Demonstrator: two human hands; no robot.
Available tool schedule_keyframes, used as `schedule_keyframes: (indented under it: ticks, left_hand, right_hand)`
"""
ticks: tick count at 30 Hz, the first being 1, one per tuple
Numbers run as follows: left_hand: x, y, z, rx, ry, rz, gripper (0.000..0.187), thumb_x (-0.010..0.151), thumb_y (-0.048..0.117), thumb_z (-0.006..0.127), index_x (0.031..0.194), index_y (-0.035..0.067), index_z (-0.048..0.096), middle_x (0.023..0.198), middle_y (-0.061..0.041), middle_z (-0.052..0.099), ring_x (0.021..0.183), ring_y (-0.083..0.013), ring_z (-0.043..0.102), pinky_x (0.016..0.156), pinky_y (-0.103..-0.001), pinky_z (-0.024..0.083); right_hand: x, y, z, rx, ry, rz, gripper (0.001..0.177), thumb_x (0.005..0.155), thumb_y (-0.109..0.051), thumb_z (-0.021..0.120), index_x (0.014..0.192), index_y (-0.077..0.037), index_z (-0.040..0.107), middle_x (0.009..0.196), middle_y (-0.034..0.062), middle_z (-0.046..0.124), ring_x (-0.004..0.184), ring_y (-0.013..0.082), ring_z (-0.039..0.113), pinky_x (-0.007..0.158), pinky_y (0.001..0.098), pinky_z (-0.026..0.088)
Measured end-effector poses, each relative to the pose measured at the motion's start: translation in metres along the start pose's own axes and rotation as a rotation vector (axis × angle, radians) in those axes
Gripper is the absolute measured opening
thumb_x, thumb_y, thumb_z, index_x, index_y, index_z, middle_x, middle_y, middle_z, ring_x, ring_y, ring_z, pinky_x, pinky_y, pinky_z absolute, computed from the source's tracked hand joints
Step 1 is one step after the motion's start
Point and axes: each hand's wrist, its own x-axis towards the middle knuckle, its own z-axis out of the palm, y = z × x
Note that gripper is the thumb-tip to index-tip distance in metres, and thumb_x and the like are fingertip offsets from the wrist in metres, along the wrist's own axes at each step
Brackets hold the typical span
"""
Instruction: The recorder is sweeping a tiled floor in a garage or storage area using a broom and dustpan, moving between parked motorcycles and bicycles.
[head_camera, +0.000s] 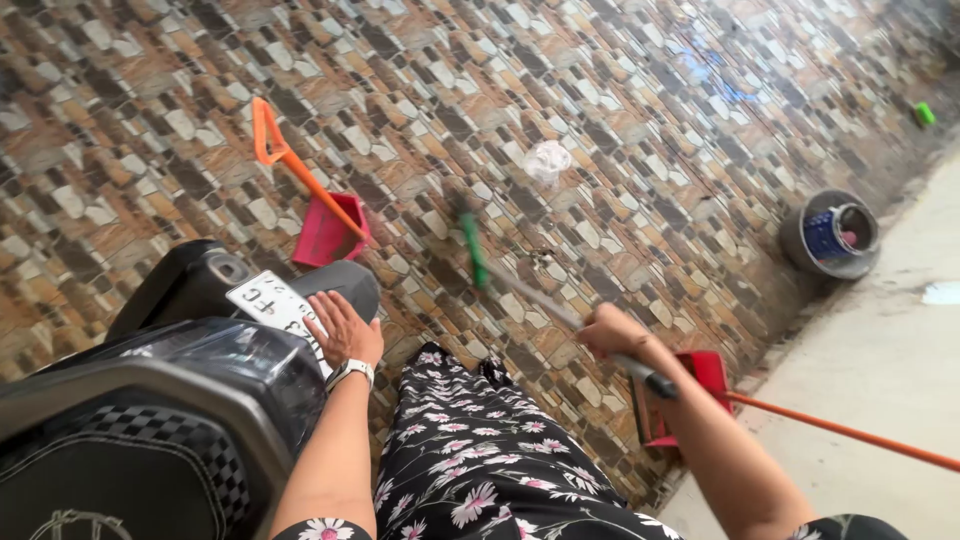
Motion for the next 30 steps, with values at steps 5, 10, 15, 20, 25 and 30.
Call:
schedule_keyframes:
  ticks: [5,10,15,20,25,30]
  left_hand:
    - [0.000,0.006,0.001,-0.003,-0.011,0.018,0.101,0.092,0.055,0.059,0.160,-0.005,0.014,0.170,-0.022,0.010,0.158,-0.0354,-0.004,0.123,-0.053,-0.006]
    - [0.007,0.002,-0.007,-0.021,0.018,0.008,0.102,0.092,0.053,0.060,0.161,-0.005,0.014,0.170,-0.022,0.010,0.158,-0.0347,-0.003,0.123,-0.053,-0.006]
    - [0.013,0.002,-0.015,-0.097,-0.010,-0.041,0.102,0.092,0.054,0.060,0.160,-0.005,0.012,0.170,-0.023,0.009,0.158,-0.0351,-0.002,0.123,-0.054,-0.005]
    - [0.032,0.001,-0.022,-0.153,-0.020,-0.085,0.101,0.093,0.054,0.059,0.160,-0.004,0.011,0.169,-0.022,0.009,0.158,-0.0346,-0.002,0.123,-0.054,-0.004]
    - [0.063,-0.009,-0.033,-0.246,-0.007,-0.120,0.101,0.092,0.055,0.060,0.161,-0.002,0.012,0.170,-0.021,0.010,0.158,-0.0342,-0.001,0.124,-0.054,-0.003]
    - [0.105,-0.009,-0.040,-0.280,0.027,-0.156,0.097,0.093,0.055,0.059,0.161,0.001,0.013,0.168,-0.023,0.012,0.157,-0.0368,0.003,0.123,-0.057,0.000]
  right_hand:
    - [0.018,0.015,0.054,0.136,-0.136,-0.076,0.030,0.089,-0.015,0.071,0.107,0.009,0.076,0.064,0.0090,0.067,0.046,0.0127,0.059,0.039,0.0277,0.049]
    - [0.030,0.045,0.025,0.171,-0.113,0.039,0.027,0.088,-0.019,0.071,0.104,0.003,0.076,0.061,0.0069,0.067,0.044,0.0126,0.057,0.040,0.0289,0.047]
    - [0.053,0.039,-0.006,0.221,0.069,0.018,0.024,0.085,-0.005,0.072,0.080,0.017,0.070,0.058,0.0153,0.066,0.044,0.0197,0.061,0.040,0.0345,0.050]
    - [0.043,-0.035,-0.029,0.250,0.124,-0.020,0.023,0.084,-0.007,0.074,0.076,0.014,0.069,0.058,0.0153,0.064,0.043,0.0201,0.059,0.040,0.0356,0.048]
    - [0.039,-0.108,-0.028,0.229,0.111,-0.087,0.021,0.086,-0.011,0.073,0.077,0.009,0.074,0.057,0.0115,0.063,0.042,0.0175,0.057,0.040,0.0326,0.047]
    - [0.038,-0.179,-0.026,0.214,0.070,-0.191,0.026,0.089,-0.014,0.074,0.081,0.011,0.074,0.058,0.0089,0.064,0.042,0.0146,0.057,0.039,0.0299,0.045]
